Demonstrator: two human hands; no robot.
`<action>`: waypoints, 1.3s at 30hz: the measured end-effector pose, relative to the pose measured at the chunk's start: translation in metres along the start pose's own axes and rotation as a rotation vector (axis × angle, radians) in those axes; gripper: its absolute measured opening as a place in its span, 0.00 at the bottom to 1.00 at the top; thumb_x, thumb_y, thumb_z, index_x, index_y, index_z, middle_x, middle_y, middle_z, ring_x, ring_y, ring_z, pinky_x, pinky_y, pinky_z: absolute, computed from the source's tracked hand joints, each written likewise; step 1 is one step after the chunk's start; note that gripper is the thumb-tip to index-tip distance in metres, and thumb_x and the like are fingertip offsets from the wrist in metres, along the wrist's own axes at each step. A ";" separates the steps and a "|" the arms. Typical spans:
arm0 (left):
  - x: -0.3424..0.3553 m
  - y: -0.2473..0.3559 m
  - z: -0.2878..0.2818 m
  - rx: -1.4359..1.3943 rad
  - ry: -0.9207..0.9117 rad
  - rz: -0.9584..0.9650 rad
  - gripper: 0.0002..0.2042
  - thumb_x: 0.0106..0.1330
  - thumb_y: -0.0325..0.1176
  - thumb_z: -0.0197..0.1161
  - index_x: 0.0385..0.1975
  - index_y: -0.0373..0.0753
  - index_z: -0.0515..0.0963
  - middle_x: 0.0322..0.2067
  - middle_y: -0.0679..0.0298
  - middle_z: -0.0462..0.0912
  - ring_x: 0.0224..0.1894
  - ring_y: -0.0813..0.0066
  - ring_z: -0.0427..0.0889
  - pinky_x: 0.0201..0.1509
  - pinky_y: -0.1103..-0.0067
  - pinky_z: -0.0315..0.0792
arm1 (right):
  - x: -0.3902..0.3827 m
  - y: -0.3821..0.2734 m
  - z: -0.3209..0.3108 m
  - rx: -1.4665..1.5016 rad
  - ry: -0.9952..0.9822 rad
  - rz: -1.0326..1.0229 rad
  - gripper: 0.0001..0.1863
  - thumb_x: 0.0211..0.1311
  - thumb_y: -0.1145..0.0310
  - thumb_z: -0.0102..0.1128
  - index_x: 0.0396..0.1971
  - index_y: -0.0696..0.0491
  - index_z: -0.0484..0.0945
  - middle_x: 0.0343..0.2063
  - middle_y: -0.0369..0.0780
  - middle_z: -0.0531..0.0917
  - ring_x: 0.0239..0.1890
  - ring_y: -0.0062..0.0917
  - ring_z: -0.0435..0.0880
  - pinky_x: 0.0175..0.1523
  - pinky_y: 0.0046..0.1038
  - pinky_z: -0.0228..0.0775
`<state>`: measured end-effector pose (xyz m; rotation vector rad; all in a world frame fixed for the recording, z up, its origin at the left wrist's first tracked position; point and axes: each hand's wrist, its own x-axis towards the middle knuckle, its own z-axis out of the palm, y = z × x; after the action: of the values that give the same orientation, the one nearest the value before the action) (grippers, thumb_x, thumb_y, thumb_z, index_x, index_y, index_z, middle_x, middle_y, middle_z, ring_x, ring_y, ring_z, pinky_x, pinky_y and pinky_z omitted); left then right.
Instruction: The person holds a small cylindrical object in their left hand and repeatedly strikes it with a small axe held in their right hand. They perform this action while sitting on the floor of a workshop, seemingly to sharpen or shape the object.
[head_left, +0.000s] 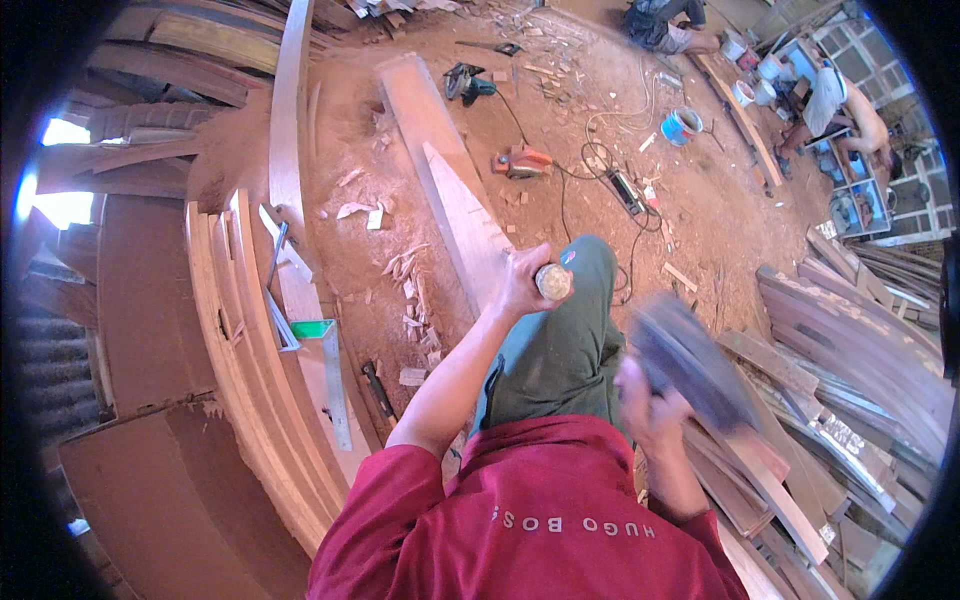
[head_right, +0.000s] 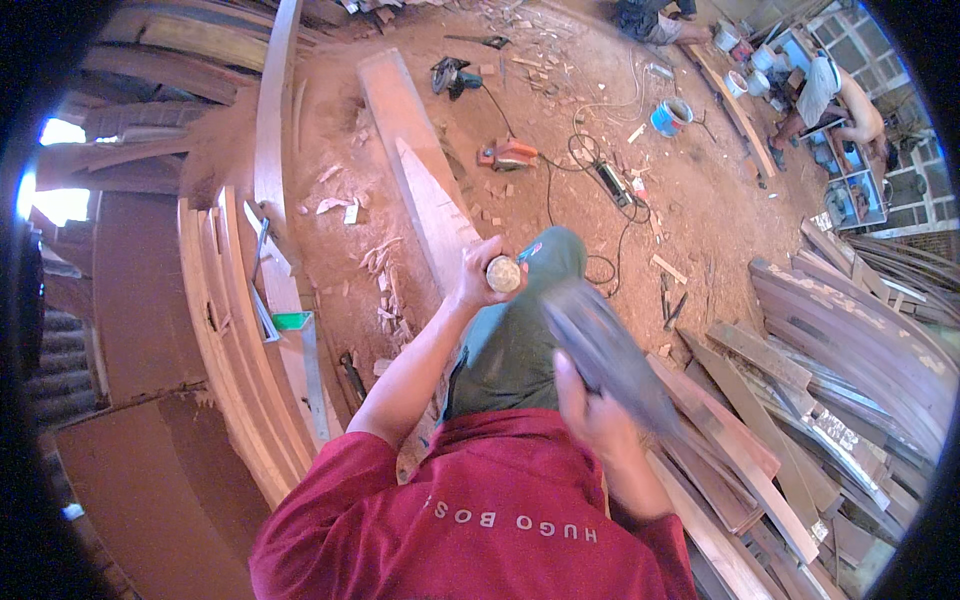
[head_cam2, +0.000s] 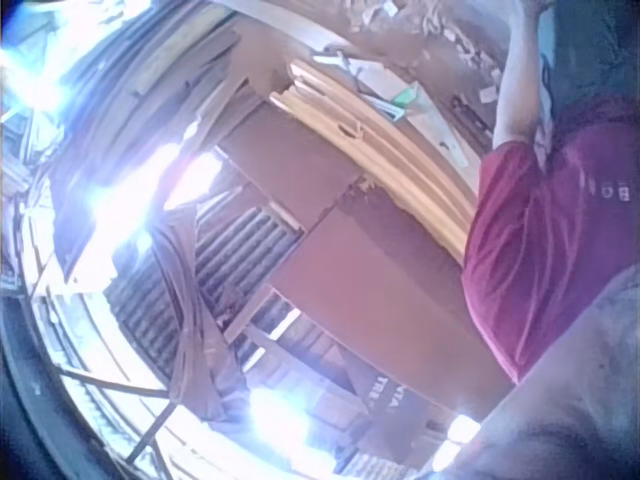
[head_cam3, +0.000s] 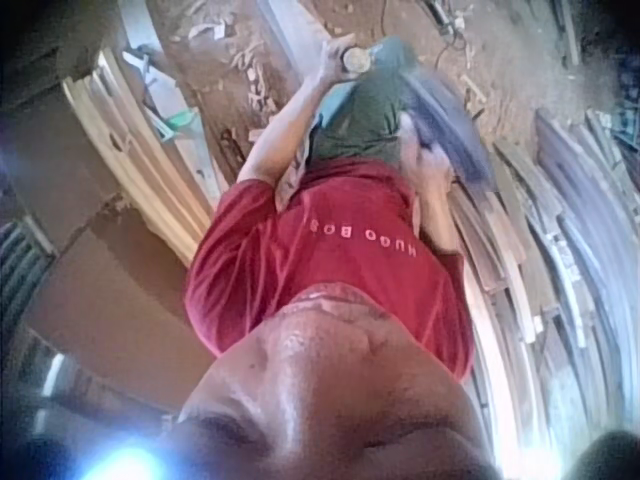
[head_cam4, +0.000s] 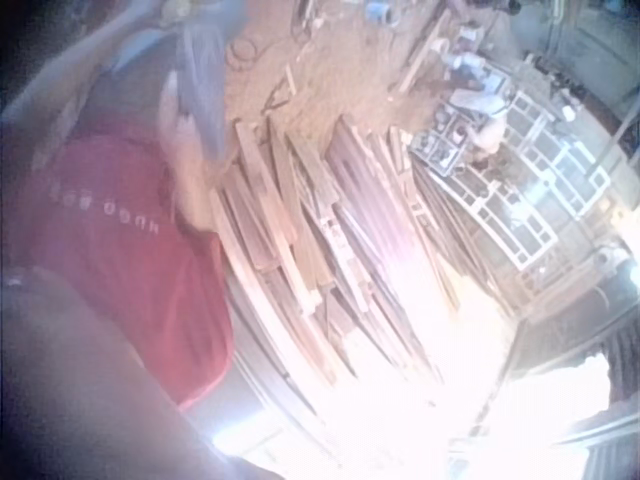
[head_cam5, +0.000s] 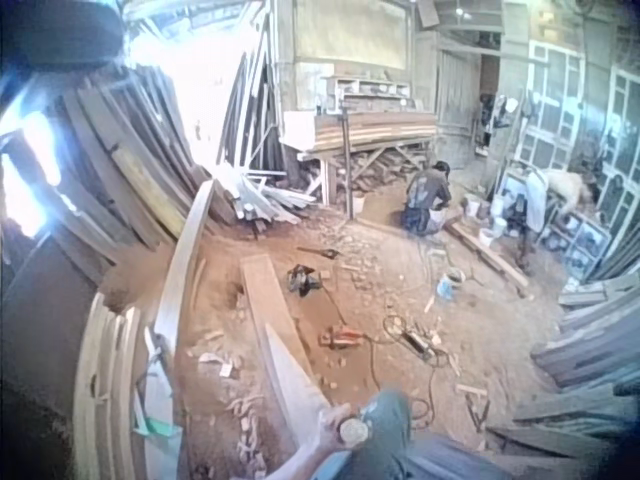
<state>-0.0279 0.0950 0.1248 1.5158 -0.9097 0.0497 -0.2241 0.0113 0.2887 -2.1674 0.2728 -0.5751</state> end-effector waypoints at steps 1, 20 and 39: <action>0.000 0.000 0.001 0.014 0.003 0.004 0.13 0.47 0.31 0.71 0.19 0.41 0.70 0.16 0.60 0.72 0.17 0.62 0.74 0.22 0.72 0.67 | -0.006 -0.007 -0.003 0.282 0.066 0.029 0.15 0.65 0.64 0.59 0.43 0.60 0.75 0.37 0.46 0.80 0.30 0.38 0.82 0.41 0.40 0.76; 0.004 -0.010 0.002 0.057 -0.081 -0.029 0.13 0.45 0.31 0.73 0.22 0.40 0.71 0.19 0.61 0.74 0.22 0.65 0.76 0.27 0.73 0.70 | 0.005 0.035 0.040 -0.232 -0.107 0.296 0.14 0.64 0.62 0.59 0.34 0.60 0.77 0.25 0.50 0.82 0.27 0.46 0.81 0.34 0.39 0.74; 0.102 -0.026 -0.047 -0.754 0.267 -0.279 0.13 0.56 0.18 0.60 0.39 0.43 0.73 0.26 0.67 0.75 0.19 0.84 0.71 0.19 0.85 0.64 | -0.088 0.073 0.005 0.154 0.103 0.823 0.19 0.63 0.62 0.62 0.42 0.64 0.75 0.18 0.44 0.81 0.19 0.27 0.80 0.29 0.32 0.71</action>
<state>0.0784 0.0813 0.1669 0.8840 -0.4151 -0.2617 -0.2979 0.0044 0.2012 -1.6737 1.0694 -0.2163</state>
